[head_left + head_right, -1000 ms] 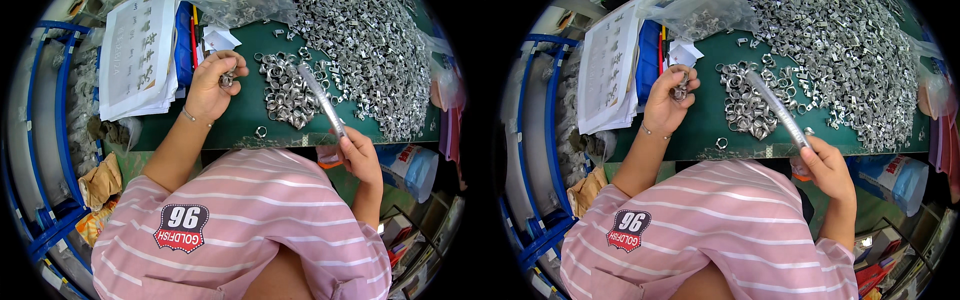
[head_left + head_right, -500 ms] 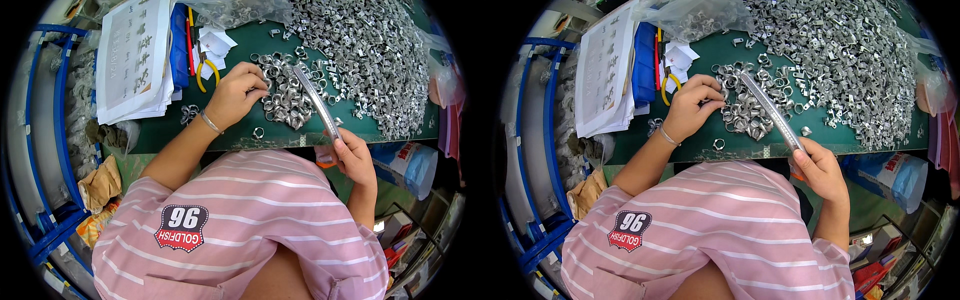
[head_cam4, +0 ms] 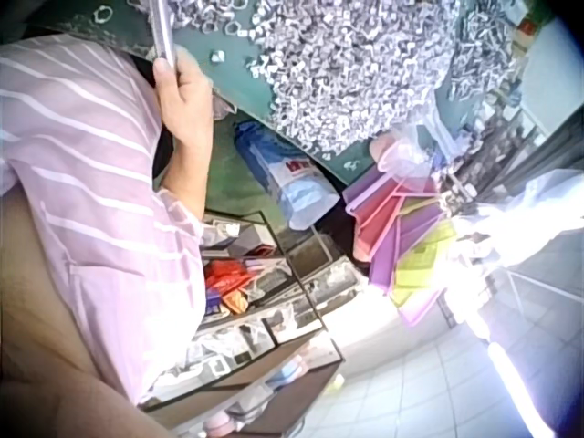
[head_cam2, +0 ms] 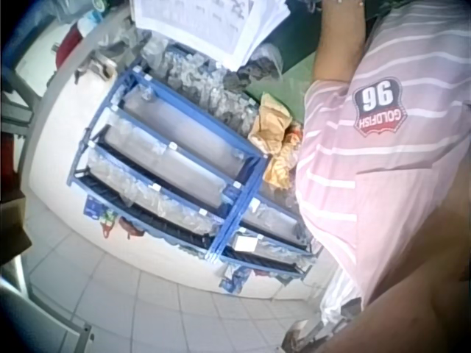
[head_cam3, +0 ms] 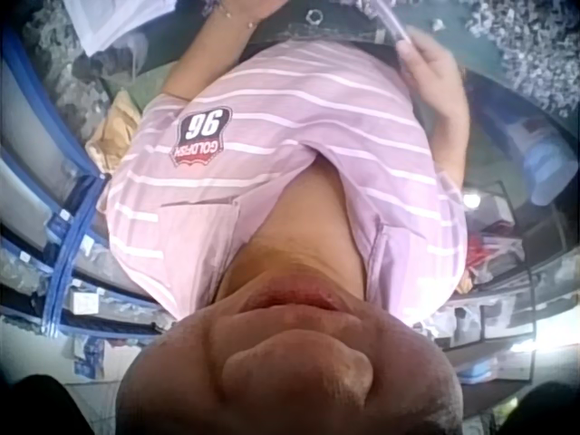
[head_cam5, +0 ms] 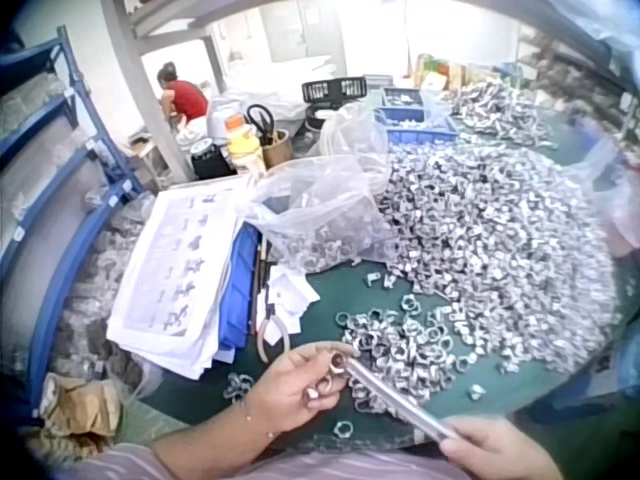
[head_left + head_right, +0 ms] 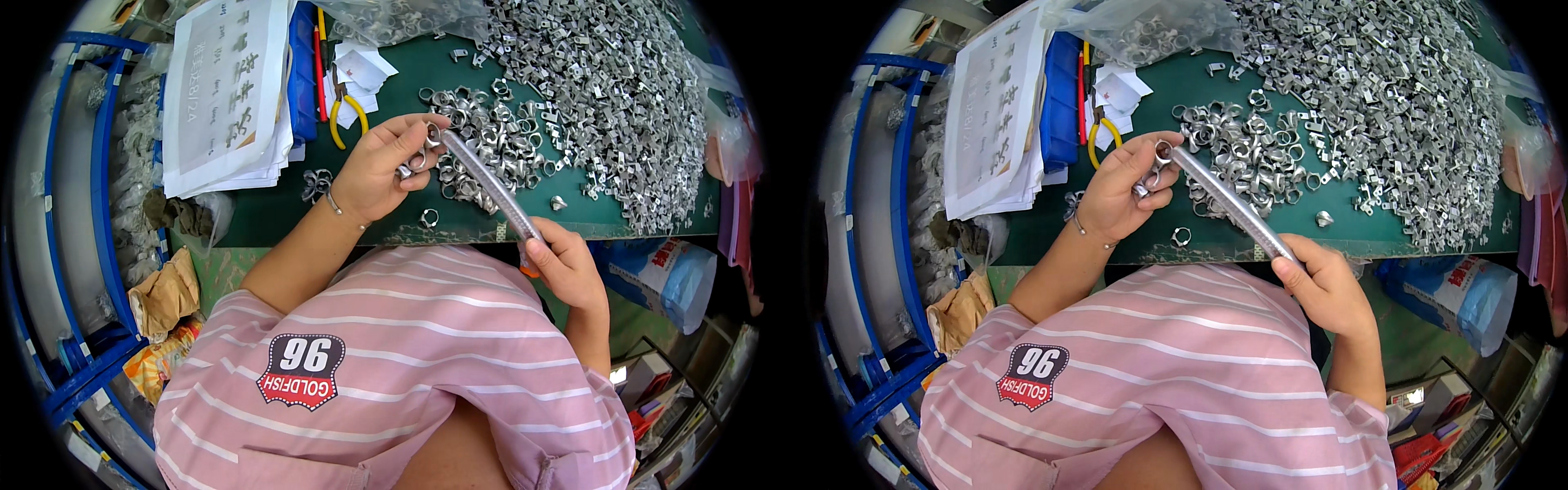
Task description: The person uses a metal file to smooth the edges of small silver metal rings. They pick up each ring from a pile on the table, file it, and place it back down. The task is repetitive and involves handling small hardware components.
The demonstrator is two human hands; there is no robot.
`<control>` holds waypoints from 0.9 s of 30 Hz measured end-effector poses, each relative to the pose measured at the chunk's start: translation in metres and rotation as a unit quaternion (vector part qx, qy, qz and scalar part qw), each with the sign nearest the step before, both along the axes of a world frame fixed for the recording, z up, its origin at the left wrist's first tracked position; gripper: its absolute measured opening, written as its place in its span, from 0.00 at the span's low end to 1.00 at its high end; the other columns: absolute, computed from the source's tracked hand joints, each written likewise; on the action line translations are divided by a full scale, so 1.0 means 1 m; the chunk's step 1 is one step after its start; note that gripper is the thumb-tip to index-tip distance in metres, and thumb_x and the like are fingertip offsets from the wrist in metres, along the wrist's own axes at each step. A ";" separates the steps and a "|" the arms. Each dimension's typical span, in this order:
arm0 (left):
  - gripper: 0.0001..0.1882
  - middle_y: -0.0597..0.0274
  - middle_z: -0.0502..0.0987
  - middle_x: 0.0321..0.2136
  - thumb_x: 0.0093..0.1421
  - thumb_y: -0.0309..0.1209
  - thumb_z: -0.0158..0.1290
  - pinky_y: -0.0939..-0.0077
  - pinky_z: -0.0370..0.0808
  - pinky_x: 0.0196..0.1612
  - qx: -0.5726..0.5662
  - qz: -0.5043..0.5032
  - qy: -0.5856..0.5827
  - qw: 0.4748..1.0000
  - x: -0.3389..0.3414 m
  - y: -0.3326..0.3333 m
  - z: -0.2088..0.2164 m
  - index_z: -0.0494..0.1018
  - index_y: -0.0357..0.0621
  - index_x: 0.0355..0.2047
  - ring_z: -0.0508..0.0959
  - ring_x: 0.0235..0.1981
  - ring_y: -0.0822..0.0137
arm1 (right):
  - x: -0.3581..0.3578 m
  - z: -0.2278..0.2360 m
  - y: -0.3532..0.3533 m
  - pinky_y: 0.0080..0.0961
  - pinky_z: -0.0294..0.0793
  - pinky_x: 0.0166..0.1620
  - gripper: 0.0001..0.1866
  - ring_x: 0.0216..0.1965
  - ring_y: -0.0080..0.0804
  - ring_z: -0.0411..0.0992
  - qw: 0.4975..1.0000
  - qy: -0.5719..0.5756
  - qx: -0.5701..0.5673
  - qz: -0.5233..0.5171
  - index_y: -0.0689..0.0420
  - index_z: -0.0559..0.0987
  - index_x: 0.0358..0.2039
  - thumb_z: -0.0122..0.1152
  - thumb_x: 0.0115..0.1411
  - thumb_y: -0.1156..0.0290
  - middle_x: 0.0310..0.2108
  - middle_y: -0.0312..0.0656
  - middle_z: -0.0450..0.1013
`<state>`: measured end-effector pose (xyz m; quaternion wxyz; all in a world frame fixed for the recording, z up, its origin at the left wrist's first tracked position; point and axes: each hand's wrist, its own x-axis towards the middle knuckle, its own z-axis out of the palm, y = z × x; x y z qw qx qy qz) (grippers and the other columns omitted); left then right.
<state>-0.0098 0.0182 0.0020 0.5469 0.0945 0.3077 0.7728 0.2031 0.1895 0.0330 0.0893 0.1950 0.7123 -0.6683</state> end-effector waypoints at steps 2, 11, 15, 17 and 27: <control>0.13 0.64 0.66 0.29 0.60 0.31 0.45 0.91 0.58 0.19 -0.021 0.011 0.048 0.999 0.002 0.001 0.002 0.66 0.36 0.44 0.60 0.22 0.80 | -0.002 0.005 -0.002 0.18 0.64 0.27 0.14 0.22 0.19 0.62 0.999 -0.020 0.033 0.004 0.64 0.72 0.40 0.50 0.58 0.67 0.20 0.34 0.66; 0.18 0.66 0.67 0.22 0.50 0.35 0.58 0.89 0.57 0.19 -0.099 -0.029 0.215 0.971 0.006 -0.001 0.008 0.70 0.34 0.36 0.63 0.20 0.80 | -0.009 0.014 -0.002 0.20 0.65 0.31 0.15 0.26 0.21 0.63 0.998 -0.031 0.002 0.055 0.63 0.72 0.39 0.49 0.59 0.65 0.24 0.37 0.68; 0.22 0.64 0.69 0.25 0.42 0.37 0.64 0.88 0.59 0.20 -0.062 -0.021 0.244 0.967 0.016 0.000 0.004 0.72 0.34 0.32 0.66 0.22 0.78 | -0.011 0.014 -0.001 0.18 0.64 0.32 0.15 0.28 0.19 0.62 0.994 -0.042 -0.065 0.072 0.63 0.72 0.39 0.48 0.60 0.63 0.25 0.34 0.67; 0.21 0.60 0.71 0.28 0.39 0.36 0.65 0.85 0.63 0.26 -0.026 0.019 0.304 0.952 0.018 0.002 -0.002 0.74 0.35 0.31 0.69 0.25 0.74 | -0.011 0.014 0.000 0.17 0.64 0.32 0.16 0.28 0.18 0.61 0.992 -0.045 -0.091 0.080 0.63 0.72 0.40 0.48 0.60 0.63 0.25 0.33 0.66; 0.17 0.60 0.73 0.27 0.39 0.26 0.65 0.84 0.67 0.30 -0.067 -0.036 0.384 0.920 0.020 0.000 0.007 0.75 0.36 0.31 0.71 0.28 0.73 | -0.006 0.013 0.002 0.20 0.67 0.36 0.16 0.31 0.22 0.66 0.995 0.013 0.015 0.094 0.63 0.72 0.41 0.49 0.59 0.64 0.28 0.38 0.71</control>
